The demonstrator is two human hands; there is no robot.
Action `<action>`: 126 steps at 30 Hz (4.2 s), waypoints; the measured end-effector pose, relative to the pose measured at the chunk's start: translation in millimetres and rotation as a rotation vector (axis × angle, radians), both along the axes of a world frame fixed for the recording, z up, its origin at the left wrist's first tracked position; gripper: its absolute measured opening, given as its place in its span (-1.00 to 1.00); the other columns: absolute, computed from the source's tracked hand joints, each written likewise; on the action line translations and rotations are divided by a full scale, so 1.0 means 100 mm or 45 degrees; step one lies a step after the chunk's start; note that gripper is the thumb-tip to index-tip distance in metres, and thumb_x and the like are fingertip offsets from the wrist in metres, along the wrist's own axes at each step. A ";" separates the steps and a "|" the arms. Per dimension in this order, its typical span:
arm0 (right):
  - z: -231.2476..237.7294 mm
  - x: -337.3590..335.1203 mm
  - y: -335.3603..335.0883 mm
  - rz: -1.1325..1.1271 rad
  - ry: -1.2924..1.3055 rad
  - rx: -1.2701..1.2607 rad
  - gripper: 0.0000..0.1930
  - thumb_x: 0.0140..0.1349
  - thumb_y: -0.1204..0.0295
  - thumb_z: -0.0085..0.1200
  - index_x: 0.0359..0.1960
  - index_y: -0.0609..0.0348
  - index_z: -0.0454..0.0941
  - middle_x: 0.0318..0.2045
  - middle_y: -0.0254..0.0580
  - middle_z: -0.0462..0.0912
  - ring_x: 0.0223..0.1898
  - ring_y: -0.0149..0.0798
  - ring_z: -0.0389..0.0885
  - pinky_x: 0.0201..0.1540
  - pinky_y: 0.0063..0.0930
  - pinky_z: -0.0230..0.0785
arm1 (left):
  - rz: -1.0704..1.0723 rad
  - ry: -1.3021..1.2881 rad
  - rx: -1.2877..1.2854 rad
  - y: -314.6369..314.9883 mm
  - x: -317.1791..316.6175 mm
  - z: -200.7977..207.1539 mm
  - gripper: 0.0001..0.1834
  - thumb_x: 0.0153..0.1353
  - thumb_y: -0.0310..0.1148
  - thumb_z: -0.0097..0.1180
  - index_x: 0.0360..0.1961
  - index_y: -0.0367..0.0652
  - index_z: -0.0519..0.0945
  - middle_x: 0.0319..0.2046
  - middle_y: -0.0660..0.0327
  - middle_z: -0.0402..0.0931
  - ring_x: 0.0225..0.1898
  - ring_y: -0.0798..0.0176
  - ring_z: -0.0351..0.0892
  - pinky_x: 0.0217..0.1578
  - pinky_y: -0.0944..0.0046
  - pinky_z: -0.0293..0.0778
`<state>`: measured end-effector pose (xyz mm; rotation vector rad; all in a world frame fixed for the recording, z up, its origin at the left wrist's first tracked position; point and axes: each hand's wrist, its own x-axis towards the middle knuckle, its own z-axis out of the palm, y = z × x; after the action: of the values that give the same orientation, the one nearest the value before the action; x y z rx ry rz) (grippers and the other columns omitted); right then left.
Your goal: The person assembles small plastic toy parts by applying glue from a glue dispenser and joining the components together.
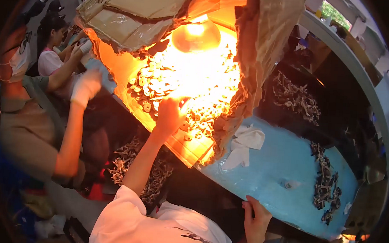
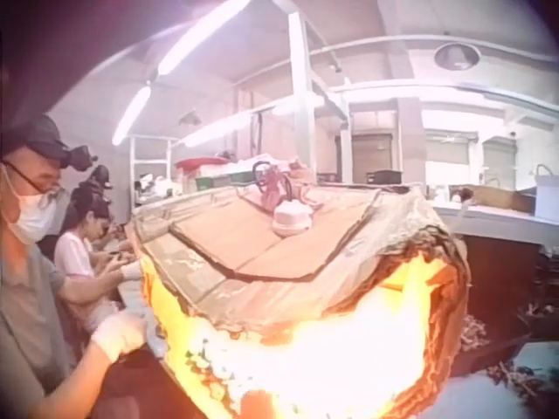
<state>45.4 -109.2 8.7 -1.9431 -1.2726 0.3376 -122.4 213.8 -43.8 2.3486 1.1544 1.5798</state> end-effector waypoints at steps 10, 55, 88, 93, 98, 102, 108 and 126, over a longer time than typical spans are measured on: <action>-0.12 0.06 -0.08 -0.033 0.014 -0.059 -0.84 0.09 0.62 0.06 -0.27 0.32 0.55 -0.52 -0.03 0.62 -0.48 -0.21 0.63 -0.39 -0.47 0.44 | 0.120 0.665 -0.521 0.22 0.31 -0.22 -0.65 0.21 -0.16 -0.05 -0.27 -0.28 0.52 -0.30 -0.01 0.53 -0.23 0.12 0.52 -0.30 0.07 0.39; -0.48 2.47 -1.29 -0.903 -1.122 0.188 -0.82 -0.09 0.58 0.16 -0.38 0.15 0.58 -0.46 -0.23 0.58 -0.35 -0.17 0.53 -0.32 -0.38 0.42 | -1.192 0.355 -0.192 -2.21 1.32 0.04 -0.78 -0.04 -0.64 0.11 -0.29 -0.29 0.58 -0.30 0.07 0.51 -0.35 0.01 0.49 -0.38 0.17 0.45; -0.25 0.93 -0.29 -0.328 1.024 0.777 -0.75 0.09 0.64 0.03 -0.22 0.30 0.25 -0.20 0.09 0.56 -0.18 -0.15 0.59 -0.12 -0.40 0.46 | -1.242 -0.637 -1.449 -2.31 1.07 0.14 -0.80 0.05 -0.69 0.07 -0.27 -0.33 0.42 -0.25 0.10 0.42 -0.29 0.24 0.55 -0.40 0.36 0.56; -0.09 0.69 -0.60 -0.282 0.503 0.637 -0.72 -0.01 0.54 0.19 -0.26 0.35 0.43 -0.39 -0.07 0.60 -0.41 -0.34 0.54 -0.37 -0.57 0.36 | -1.113 -0.512 -0.901 -2.23 1.08 0.07 -0.70 -0.04 -0.69 0.19 -0.24 -0.34 0.47 -0.26 0.07 0.47 -0.32 0.31 0.51 -0.38 0.43 0.47; 0.11 0.52 -0.60 -0.181 0.304 0.855 -0.70 -0.19 0.49 0.33 -0.38 0.34 0.54 -0.60 -0.16 0.56 -0.64 -0.40 0.39 -0.62 -0.58 0.13 | -1.023 -0.423 -0.599 -2.19 1.06 0.16 -0.71 -0.06 -0.67 0.22 -0.26 -0.32 0.50 -0.29 0.04 0.50 -0.38 0.32 0.49 -0.44 0.45 0.43; 0.26 0.47 -0.63 -0.133 0.177 0.811 -0.69 -0.29 0.54 0.35 -0.43 0.33 0.55 -0.69 -0.16 0.52 -0.74 -0.37 0.34 -0.68 -0.57 0.07 | -0.979 -0.401 -0.517 -2.17 1.02 0.16 -0.70 -0.08 -0.65 0.24 -0.26 -0.31 0.51 -0.28 0.05 0.50 -0.36 0.28 0.50 -0.41 0.43 0.44; 0.30 0.47 -0.60 -0.092 0.006 0.764 -0.68 -0.30 0.53 0.35 -0.44 0.32 0.54 -0.75 -0.21 0.44 -0.80 -0.36 0.28 -0.74 -0.59 0.02 | -1.022 -0.355 -0.523 -2.20 0.98 0.15 -0.67 -0.06 -0.67 0.20 -0.20 -0.29 0.49 -0.21 0.05 0.42 -0.29 0.29 0.44 -0.36 0.42 0.42; 0.37 0.47 -0.57 -0.043 -0.126 0.698 -0.66 -0.26 0.49 0.37 -0.40 0.31 0.53 -0.76 -0.28 0.39 -0.80 -0.37 0.28 -0.76 -0.59 0.03 | -1.044 -0.385 -0.576 -2.24 1.00 0.14 -0.65 -0.06 -0.67 0.19 -0.18 -0.26 0.50 -0.20 0.06 0.42 -0.27 0.28 0.45 -0.34 0.42 0.43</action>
<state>92.1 -166.0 45.4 -1.5205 -1.2340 -0.1210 -22.0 -9.8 -29.9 1.8221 0.3357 1.1504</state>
